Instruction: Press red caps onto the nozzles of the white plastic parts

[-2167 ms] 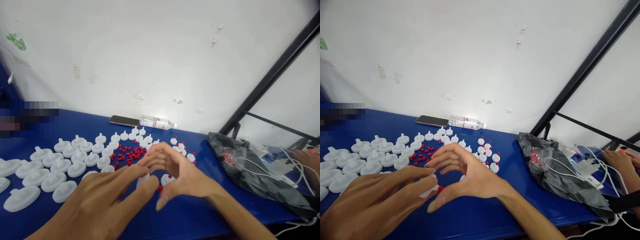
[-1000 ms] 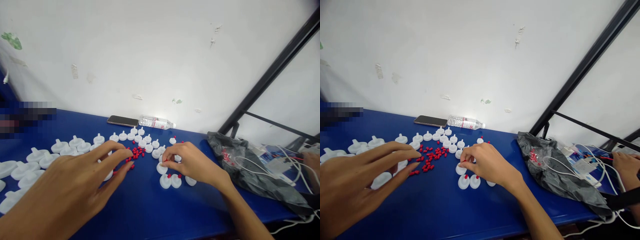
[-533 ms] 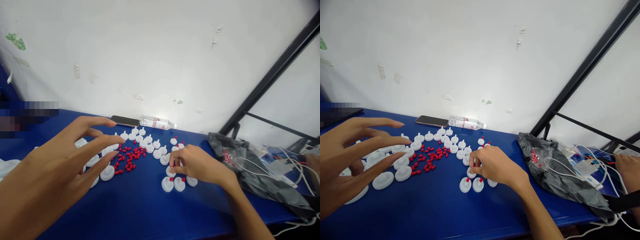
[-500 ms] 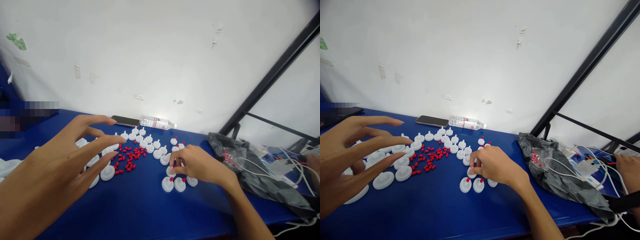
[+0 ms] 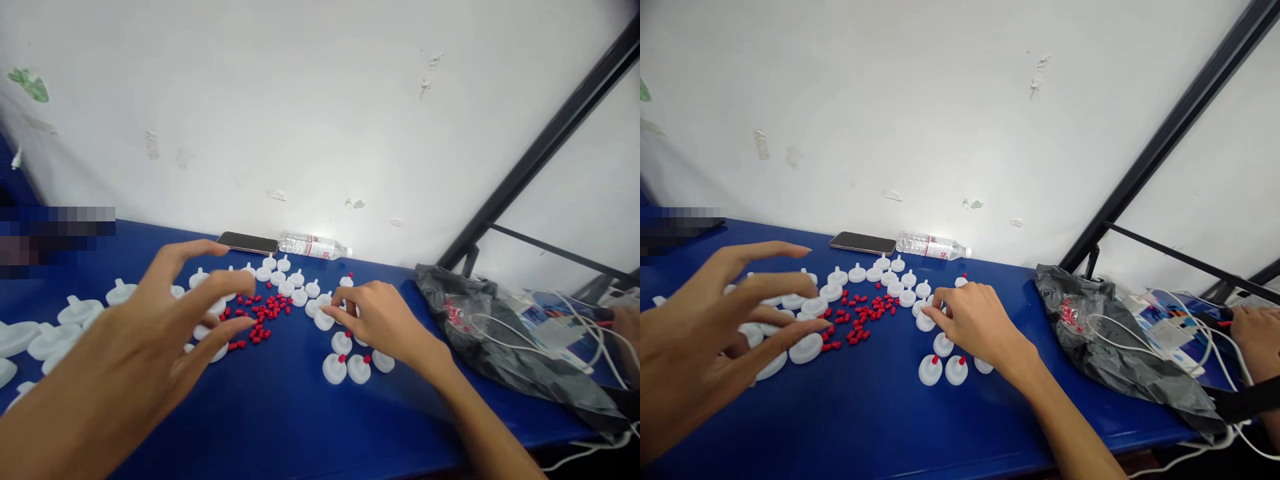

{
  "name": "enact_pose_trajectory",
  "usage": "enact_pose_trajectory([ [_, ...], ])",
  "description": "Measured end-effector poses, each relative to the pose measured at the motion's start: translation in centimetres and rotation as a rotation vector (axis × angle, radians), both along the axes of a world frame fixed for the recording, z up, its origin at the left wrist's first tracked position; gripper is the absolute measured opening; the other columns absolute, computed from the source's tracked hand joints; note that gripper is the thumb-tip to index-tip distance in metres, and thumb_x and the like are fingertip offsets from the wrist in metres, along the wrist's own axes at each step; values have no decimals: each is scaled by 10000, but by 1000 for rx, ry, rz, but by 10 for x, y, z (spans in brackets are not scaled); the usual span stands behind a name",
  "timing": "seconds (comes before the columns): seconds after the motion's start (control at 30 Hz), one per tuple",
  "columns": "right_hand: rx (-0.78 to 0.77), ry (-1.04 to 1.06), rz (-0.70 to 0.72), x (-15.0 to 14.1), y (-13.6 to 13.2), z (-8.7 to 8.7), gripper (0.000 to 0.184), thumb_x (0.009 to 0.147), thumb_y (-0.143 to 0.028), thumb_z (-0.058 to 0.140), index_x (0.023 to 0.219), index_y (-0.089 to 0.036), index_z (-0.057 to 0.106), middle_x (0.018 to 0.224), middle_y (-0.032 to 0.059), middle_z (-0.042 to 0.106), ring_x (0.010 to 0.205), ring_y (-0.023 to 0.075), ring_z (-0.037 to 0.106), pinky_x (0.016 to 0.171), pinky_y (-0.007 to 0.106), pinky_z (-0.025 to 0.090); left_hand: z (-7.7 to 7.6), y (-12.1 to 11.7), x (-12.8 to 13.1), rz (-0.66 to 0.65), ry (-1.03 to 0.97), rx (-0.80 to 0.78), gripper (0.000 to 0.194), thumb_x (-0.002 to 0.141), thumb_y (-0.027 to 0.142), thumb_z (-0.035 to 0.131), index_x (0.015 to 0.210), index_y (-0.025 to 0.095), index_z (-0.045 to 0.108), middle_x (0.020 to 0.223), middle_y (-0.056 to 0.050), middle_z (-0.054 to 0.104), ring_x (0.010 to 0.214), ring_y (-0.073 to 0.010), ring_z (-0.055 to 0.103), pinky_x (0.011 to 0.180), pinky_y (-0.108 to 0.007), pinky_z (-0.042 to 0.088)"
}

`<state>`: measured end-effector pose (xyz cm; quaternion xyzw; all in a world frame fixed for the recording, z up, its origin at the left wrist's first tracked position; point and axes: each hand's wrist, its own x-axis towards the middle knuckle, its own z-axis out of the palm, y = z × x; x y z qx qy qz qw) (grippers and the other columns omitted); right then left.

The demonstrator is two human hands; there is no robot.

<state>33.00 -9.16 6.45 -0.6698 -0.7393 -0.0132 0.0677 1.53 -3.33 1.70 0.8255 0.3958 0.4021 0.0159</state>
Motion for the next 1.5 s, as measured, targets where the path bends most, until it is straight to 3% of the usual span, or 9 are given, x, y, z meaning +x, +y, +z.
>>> enact_pose_trajectory([
  [0.1,132,296,170,-6,-9,-6,255,1147,-433,841,998,-248,931,626,-35,789,563,146,707,646,275,430,-2,-14,15,-140,47,37,386,1173,637,530,1254,406,828,1541,-41,759,433,-58,607,461,-277,597],
  [0.23,250,584,388,-23,-20,-21,363,1150,-551,806,1025,-256,977,583,-34,768,436,102,581,513,252,404,-4,-31,30,-245,119,59,469,1209,641,508,1538,388,726,1241,-3,933,443,-135,654,532,-287,657],
  [0.37,299,606,452,-29,-19,-29,434,1196,-559,727,1036,-250,985,648,-8,818,478,118,638,543,253,461,-4,-29,31,-225,121,180,555,1262,586,356,1339,336,845,1014,-5,952,701,-222,878,711,-327,749],
  [0.53,247,359,305,-18,-5,-27,457,1265,-495,574,1262,-216,937,1123,90,946,1030,274,873,969,371,638,0,-14,20,-130,182,215,478,1256,518,409,1295,342,852,1264,-33,925,992,-267,925,772,-353,739],
  [0.63,95,301,383,-12,2,-30,540,1270,-569,542,1486,-178,846,1508,145,862,1429,332,791,1266,461,573,1,-9,14,-133,159,197,403,1250,532,450,1293,377,819,1248,7,900,932,-217,900,729,-308,681],
  [0.73,-21,297,437,-10,6,-34,610,1302,-571,425,1582,-158,777,1648,155,779,1568,319,712,1386,485,479,2,-8,10,-135,136,181,363,1257,516,451,1271,389,791,1238,30,885,908,-185,881,723,-292,640],
  [0.9,-52,315,462,-11,8,-35,584,1322,-516,346,1528,-201,793,1566,113,834,1538,284,726,1384,453,474,6,-8,8,-152,138,181,377,1251,495,440,1239,388,801,1226,24,891,889,-196,876,688,-302,627],
  [1.13,-43,245,464,-12,8,-30,543,1328,-412,355,1163,-240,843,1230,79,902,1327,280,782,1266,456,517,8,-9,9,-162,166,182,455,1256,478,418,1207,357,854,1189,-13,897,843,-203,862,628,-320,589],
  [1.5,-99,205,448,-12,9,-34,96,1151,-216,831,1206,-225,909,1224,58,924,1218,275,816,1166,464,514,13,-11,17,-134,279,351,668,1278,431,246,1108,274,873,1086,-63,928,721,-229,892,510,-349,622],
])
